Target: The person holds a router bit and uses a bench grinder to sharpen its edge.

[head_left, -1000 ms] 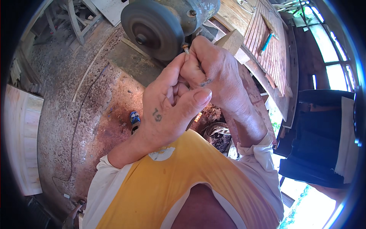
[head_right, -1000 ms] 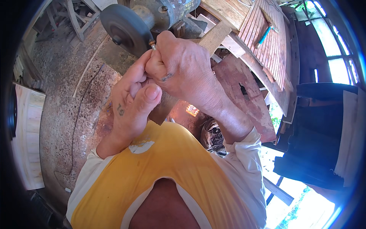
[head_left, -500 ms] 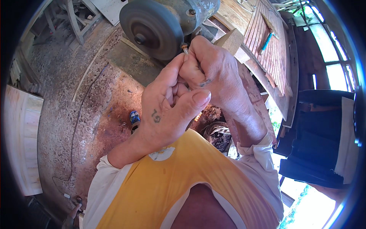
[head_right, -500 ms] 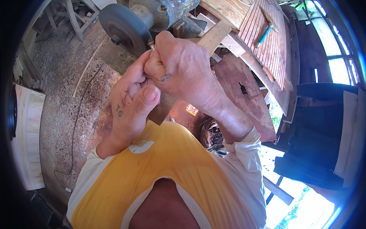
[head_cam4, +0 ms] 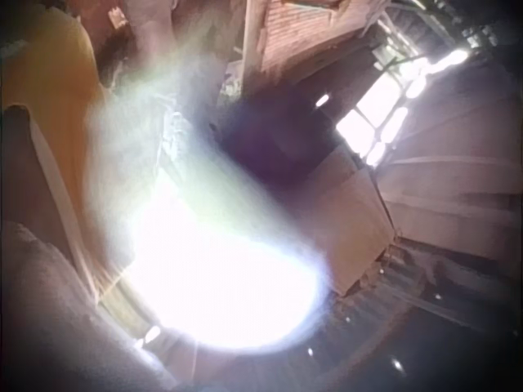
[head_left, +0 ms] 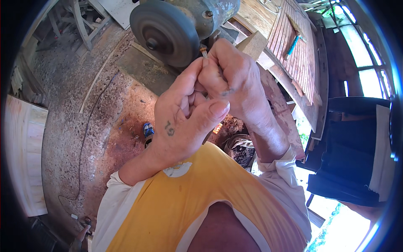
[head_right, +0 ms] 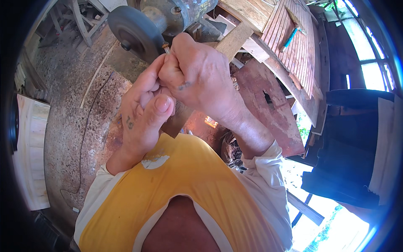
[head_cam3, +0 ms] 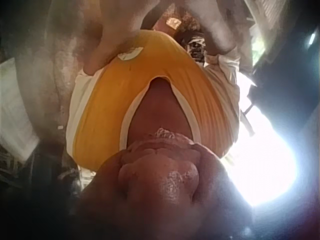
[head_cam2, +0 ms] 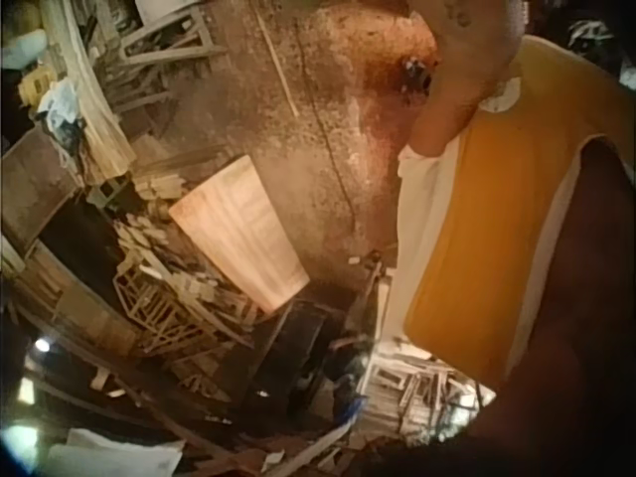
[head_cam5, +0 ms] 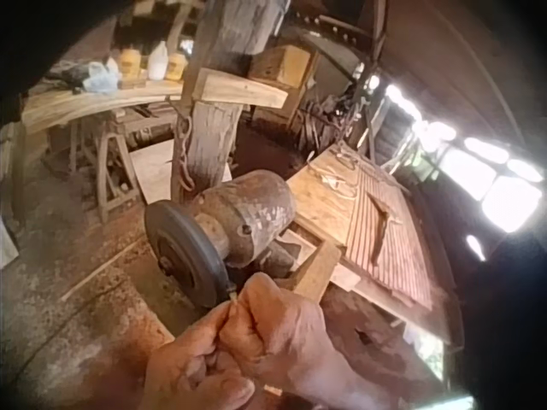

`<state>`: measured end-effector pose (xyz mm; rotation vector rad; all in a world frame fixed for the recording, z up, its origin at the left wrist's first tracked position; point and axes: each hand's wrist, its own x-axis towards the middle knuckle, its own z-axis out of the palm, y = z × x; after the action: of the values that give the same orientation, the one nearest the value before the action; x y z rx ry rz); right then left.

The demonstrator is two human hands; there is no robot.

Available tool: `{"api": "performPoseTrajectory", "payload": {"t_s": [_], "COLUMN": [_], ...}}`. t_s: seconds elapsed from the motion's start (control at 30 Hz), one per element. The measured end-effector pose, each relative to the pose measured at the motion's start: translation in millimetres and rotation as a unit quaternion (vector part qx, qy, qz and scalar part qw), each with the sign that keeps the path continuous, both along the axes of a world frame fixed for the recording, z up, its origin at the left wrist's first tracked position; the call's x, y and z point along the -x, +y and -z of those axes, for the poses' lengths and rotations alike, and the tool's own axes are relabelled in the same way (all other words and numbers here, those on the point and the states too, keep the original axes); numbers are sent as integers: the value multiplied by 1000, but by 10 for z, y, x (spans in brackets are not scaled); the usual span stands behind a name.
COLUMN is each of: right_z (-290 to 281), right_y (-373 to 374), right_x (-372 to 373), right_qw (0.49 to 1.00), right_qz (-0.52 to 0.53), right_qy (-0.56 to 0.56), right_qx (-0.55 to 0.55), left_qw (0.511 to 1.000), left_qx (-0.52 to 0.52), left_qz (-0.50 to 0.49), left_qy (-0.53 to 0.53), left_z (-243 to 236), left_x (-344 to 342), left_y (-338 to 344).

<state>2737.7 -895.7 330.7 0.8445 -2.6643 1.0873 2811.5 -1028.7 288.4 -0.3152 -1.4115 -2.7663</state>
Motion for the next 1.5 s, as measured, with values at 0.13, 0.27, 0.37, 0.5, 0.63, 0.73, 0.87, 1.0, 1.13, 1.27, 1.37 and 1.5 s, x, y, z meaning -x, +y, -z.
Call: {"api": "performPoseTrajectory", "payload": {"t_s": [0.13,0.27,0.37,0.5,0.63,0.73,0.87,1.0,1.13,1.27,1.37,1.5], "right_z": [21,86,226,483,621,705,784,943,1065,1213,1313,1343], "right_y": [106,389,579,724,794,878,1029,1259,1489,1629,1748,1870], "right_x": [-80,-135,-154,-104,-133,-182,-273,-360,-499,-651,-809,-1074], "right_qw": [998,967,888,800,712,682,680,715,766,748,774,776], "right_qz": [26,-55,-153,-241,-274,-287,-259,-254,-200,-186,-137,-82], "right_qy": [-13,-133,-212,-220,-256,-253,-251,-217,-222,-217,-225,-211], "right_qx": [49,209,378,503,593,623,638,614,569,599,576,589], "left_qw": [999,986,939,876,823,789,771,738,735,722,723,714], "left_qx": [17,142,292,392,488,515,535,579,578,588,582,579], "left_qz": [-19,-24,-18,-51,-51,-62,-56,-29,-10,14,57,109], "left_qy": [45,88,182,278,287,329,341,345,355,364,367,378], "left_z": [-18,-88,-262,-357,-359,-340,-300,-228,-165,-90,-24,66], "left_x": [-7,-59,-50,-57,-70,-61,-70,-85,-102,-116,-119,-130], "left_y": [69,44,116,332,551,697,830,923,1039,1164,1255,1377]}}
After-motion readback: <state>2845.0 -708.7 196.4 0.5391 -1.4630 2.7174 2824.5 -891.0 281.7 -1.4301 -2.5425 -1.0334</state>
